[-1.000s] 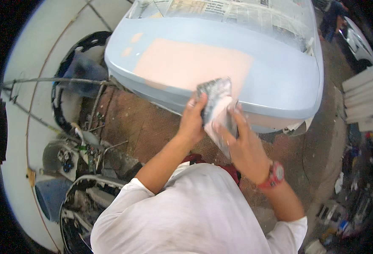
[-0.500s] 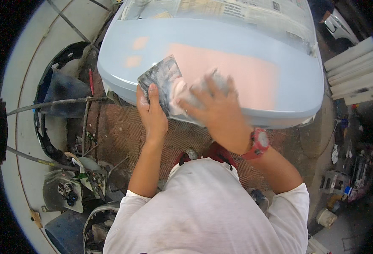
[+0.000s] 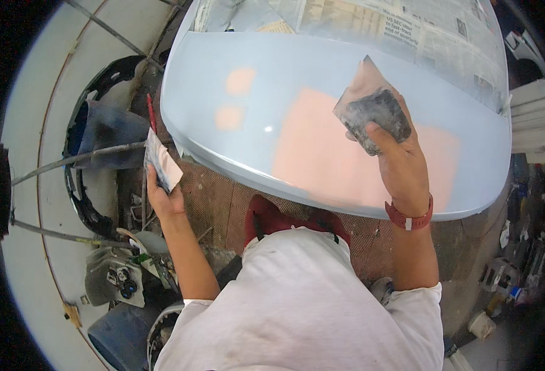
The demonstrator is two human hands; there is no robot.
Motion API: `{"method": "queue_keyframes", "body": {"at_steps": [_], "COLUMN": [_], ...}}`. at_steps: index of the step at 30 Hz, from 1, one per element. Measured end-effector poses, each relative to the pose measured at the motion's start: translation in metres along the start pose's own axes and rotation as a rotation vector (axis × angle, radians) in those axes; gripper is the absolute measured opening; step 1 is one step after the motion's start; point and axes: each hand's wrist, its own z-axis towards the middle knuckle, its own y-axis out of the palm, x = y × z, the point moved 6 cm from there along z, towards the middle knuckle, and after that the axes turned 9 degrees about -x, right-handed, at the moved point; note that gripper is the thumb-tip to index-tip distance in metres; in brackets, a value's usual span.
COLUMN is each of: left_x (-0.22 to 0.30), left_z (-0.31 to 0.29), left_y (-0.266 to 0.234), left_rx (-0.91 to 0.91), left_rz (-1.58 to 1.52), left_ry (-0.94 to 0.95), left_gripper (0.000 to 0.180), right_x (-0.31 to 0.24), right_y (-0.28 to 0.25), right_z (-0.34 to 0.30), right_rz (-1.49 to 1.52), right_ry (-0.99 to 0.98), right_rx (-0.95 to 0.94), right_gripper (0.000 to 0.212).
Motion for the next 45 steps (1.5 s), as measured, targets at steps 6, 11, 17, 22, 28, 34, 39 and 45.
{"method": "queue_keyframes", "body": {"at_steps": [6, 11, 17, 22, 28, 34, 39, 45], "left_x": [-0.004, -0.005, -0.034, -0.033, -0.041, -0.04, -0.046, -0.043], "left_z": [0.074, 0.155, 0.198, 0.19, 0.195, 0.194, 0.199, 0.194], "left_y": [0.015, 0.029, 0.028, 0.034, 0.03, 0.032, 0.027, 0.031], "left_rx": [-0.087, -0.367, -0.602, -0.691, -0.778, -0.802, -0.77, -0.794], "left_rz": [-0.037, -0.05, -0.04, -0.069, -0.045, -0.003, 0.021, 0.01], "left_ry": [-0.128, -0.23, -0.512, -0.654, -0.684, -0.696, -0.681, -0.706], "left_gripper": [0.049, 0.045, 0.045, 0.044, 0.048, 0.049, 0.052, 0.052], "right_x": [0.009, 0.035, 0.086, 0.114, 0.101, 0.106, 0.119, 0.084], "right_y": [0.054, 0.144, 0.195, 0.203, 0.203, 0.184, 0.221, 0.178], "right_z": [0.034, 0.103, 0.161, 0.151, 0.134, 0.179, 0.159, 0.158], "right_rz": [-0.222, -1.162, -1.678, -1.715, -1.582, -1.602, -1.691, -1.54], "right_ry": [0.036, -0.136, 0.081, 0.132, 0.334, 0.329, 0.331, 0.291], "right_rx": [0.05, -0.051, 0.043, 0.125, 0.057, 0.122, 0.002, 0.191], "right_gripper": [0.056, 0.056, 0.062, 0.055, 0.056, 0.059, 0.063, 0.059]}}
